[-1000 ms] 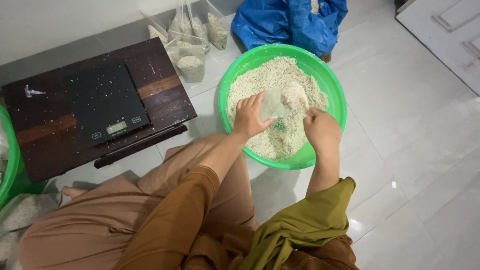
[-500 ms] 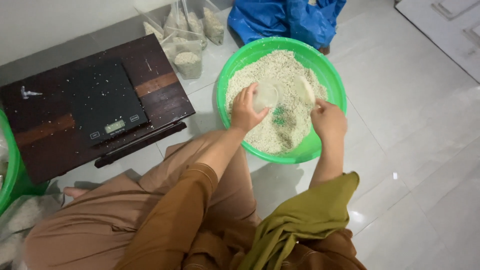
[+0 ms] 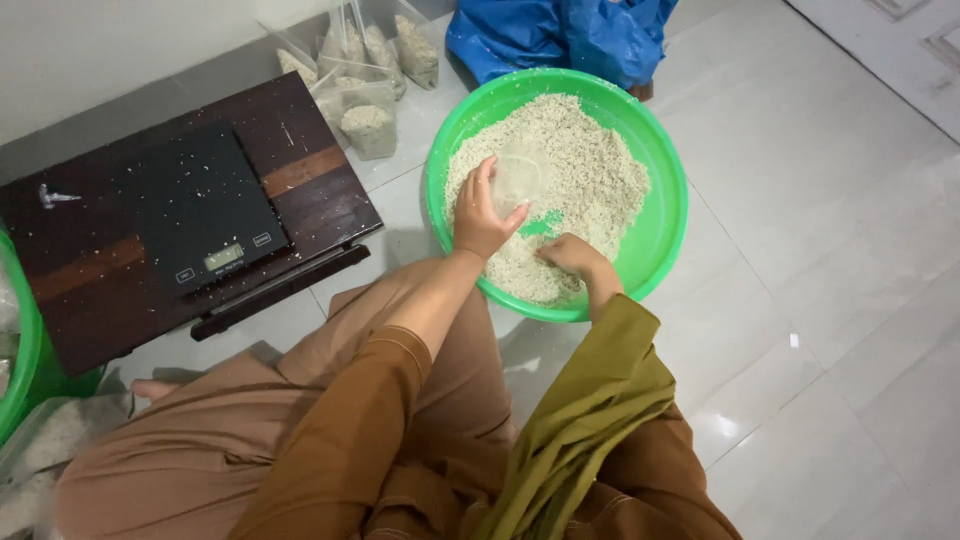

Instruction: Manually portioning and packaging granular food material into small plastic bags using a scoop and a digital scale.

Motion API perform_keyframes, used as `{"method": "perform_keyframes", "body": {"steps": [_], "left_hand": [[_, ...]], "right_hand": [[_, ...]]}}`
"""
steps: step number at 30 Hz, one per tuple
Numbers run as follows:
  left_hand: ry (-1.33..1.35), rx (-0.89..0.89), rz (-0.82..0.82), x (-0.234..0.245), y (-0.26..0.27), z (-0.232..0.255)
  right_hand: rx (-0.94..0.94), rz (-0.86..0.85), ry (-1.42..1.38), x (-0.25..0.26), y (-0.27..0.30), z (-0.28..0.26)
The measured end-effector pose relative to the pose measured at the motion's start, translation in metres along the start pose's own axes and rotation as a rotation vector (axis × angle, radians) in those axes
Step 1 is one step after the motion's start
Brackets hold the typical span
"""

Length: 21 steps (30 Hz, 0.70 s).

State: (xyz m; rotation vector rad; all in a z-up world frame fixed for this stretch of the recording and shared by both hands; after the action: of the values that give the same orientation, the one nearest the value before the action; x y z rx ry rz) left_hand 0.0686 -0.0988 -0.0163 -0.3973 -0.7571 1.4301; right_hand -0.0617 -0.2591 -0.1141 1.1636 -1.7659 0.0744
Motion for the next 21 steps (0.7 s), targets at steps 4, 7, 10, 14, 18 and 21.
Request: {"method": "perform_keyframes", "body": {"steps": [4, 7, 10, 14, 18, 21], "left_hand": [[0.028, 0.018, 0.019, 0.006, 0.0, -0.002], [0.03, 0.024, 0.032, 0.008, 0.0, -0.006], [0.048, 0.003, 0.07, 0.011, 0.001, -0.006], [0.005, -0.018, 0.078, 0.012, 0.002, -0.005], [0.0, -0.042, -0.041, 0.001, 0.001, -0.001], [-0.04, -0.033, -0.161, -0.004, 0.002, 0.009]], "right_hand": [[-0.011, 0.012, -0.082, -0.003, -0.004, 0.013], [-0.014, 0.063, -0.116, 0.003, -0.005, 0.022], [0.025, 0.129, -0.105, 0.019, -0.014, 0.041], [0.001, 0.255, -0.086, 0.052, -0.022, 0.061], [-0.055, 0.388, -0.173, 0.098, 0.001, 0.044], [-0.081, 0.464, -0.309, 0.116, 0.014, 0.044]]}}
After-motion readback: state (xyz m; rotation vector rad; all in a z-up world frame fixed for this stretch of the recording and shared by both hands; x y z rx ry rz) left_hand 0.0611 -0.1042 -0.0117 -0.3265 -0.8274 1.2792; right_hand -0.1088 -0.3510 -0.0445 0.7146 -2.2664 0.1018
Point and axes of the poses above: each hand's wrist, its own y-axis away from the middle knuckle, its own x-axis out of the back of the hand, z = x × y, the point moved 10 cm from there along -y, towards the middle knuckle, and after that the axes turned 11 degrees about z, right-handed, at the moved point
